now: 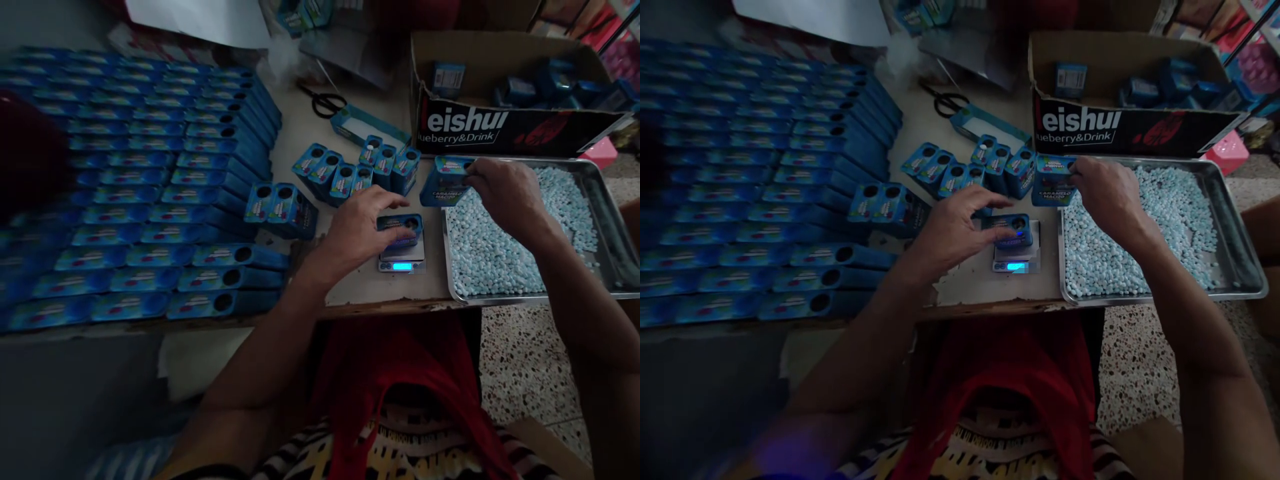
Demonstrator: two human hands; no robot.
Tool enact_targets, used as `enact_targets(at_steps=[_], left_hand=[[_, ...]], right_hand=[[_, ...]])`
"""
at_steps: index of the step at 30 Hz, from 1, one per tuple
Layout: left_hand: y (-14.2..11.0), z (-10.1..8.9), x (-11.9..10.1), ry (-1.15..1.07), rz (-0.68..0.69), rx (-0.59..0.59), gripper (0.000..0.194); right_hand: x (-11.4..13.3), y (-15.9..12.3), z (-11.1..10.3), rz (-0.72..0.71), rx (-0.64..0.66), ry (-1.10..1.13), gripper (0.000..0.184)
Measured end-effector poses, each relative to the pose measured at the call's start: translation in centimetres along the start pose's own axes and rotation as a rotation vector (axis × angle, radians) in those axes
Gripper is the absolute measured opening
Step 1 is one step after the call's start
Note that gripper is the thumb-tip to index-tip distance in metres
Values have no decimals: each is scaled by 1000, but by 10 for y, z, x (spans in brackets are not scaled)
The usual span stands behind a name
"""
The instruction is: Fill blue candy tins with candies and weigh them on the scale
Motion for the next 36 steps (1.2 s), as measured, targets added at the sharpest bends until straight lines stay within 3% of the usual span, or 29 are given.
enact_targets(at_steps=[2,5,7,9,12,15,19,23,30,36], left_hand=[[-6,4,-2,36,-3,62,57],[-19,-13,-7,137,-49,98,49],[-32,-47,-8,227,-112,-2,49],[-47,-94,-2,311,-198,-124,46],[-72,-161,24,395,-368,-223,45],[-94,-195,63,371,-398,-200,48],[-108,-187,108,179,-303,-112,42],[-109,-180,123,55,-200,-84,45],[-107,-189,122,148,-101,118,58],[-95,-161,152,206,-80,279,57]], right_hand=[[8,-6,0,-8,27,-20,35],[28,-15,8,-6,121,-57,36],[46,-23,15,-19,170,-76,37],[63,-33,23,-55,191,-91,36],[82,-48,33,-114,233,-110,34],[82,-59,38,-130,265,-7,32],[53,-63,29,-85,118,399,35],[31,-64,25,-20,95,731,37],[34,-71,35,61,159,852,46],[16,-68,38,158,138,970,44]])
Point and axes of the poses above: each hand's wrist, its own y-axis towards the middle knuckle, its own z-axis out of the palm, x = y × z, the point moved 2 cm from there along y, towards the middle knuckle, and after that the axes turned 5 degrees about y, right-handed, at the moved point
